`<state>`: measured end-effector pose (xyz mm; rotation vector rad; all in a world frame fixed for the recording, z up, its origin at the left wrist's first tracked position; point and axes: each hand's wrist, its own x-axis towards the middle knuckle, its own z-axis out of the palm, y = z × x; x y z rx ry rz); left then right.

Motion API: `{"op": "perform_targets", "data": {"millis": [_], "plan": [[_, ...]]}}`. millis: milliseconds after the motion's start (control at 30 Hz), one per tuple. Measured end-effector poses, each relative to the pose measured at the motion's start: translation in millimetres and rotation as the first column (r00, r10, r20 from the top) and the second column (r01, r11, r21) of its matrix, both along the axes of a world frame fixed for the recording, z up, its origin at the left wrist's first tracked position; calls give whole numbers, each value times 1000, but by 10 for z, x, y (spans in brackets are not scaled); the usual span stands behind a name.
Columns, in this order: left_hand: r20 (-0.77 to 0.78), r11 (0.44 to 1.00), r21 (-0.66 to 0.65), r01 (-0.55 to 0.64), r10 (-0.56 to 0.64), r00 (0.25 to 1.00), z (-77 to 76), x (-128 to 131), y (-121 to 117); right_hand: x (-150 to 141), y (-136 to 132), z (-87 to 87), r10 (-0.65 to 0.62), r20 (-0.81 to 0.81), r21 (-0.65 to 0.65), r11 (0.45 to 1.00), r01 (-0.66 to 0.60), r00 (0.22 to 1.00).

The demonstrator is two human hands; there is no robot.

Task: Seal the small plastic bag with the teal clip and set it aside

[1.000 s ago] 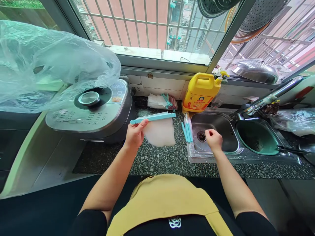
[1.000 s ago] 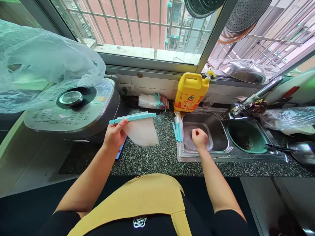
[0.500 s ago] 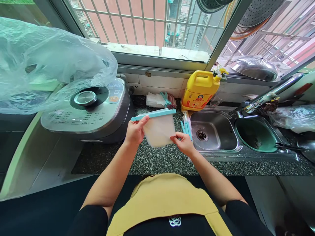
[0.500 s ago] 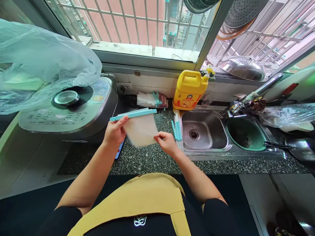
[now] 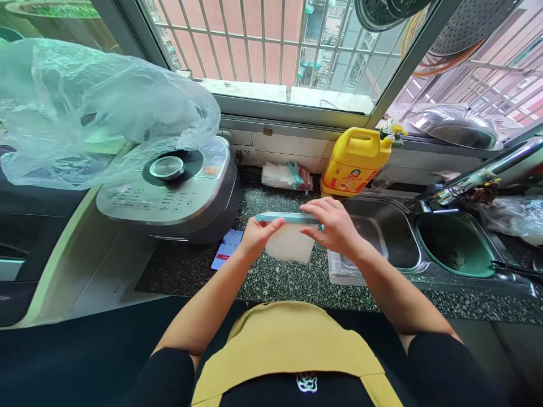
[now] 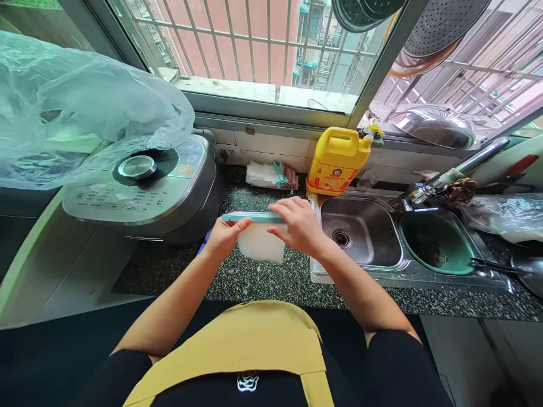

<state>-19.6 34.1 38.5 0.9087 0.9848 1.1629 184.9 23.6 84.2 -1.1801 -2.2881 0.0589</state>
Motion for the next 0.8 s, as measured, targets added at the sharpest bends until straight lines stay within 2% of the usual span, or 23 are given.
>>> {"op": "perform_targets", "data": {"millis": [67, 133, 233, 333, 467, 533, 667, 700, 800], "plan": [[-25, 999, -11, 51, -51, 998, -69, 48, -33, -20, 50, 16, 64, 89, -37, 997, -61, 994], [-41, 996, -39, 86, -88, 995, -192, 84, -79, 2, 70, -58, 26, 71, -49, 999, -23, 997], [-90, 991, -118, 65, -76, 993, -461, 130, -177, 104, 84, -267, -152, 10, -84, 985, 152, 988], [-169, 987, -162, -3, -25, 985, -727, 157, -248, 190, 100, -535, -307, 57, -177, 933, 312, 950], [-244, 988, -149, -35, -2, 970, -943, 132, -114, 187, 189, -864, -418, 164, -238, 862, 447, 894], [-295, 990, -127, -60, 20, 955, -996, 121, 98, 158, 322, -959, -472, 231, -319, 789, 524, 851], [-417, 991, -59, -123, 87, 905, -986, 199, 795, 127, 813, -973, -589, 303, -503, 569, 651, 749], [-451, 989, -33, -146, 115, 885, -960, 236, 1008, 126, 971, -954, -612, 309, -511, 538, 670, 728], [-543, 978, 43, -204, 194, 817, -852, 349, 1656, 119, 1468, -897, -650, 324, -501, 499, 707, 688]]}}
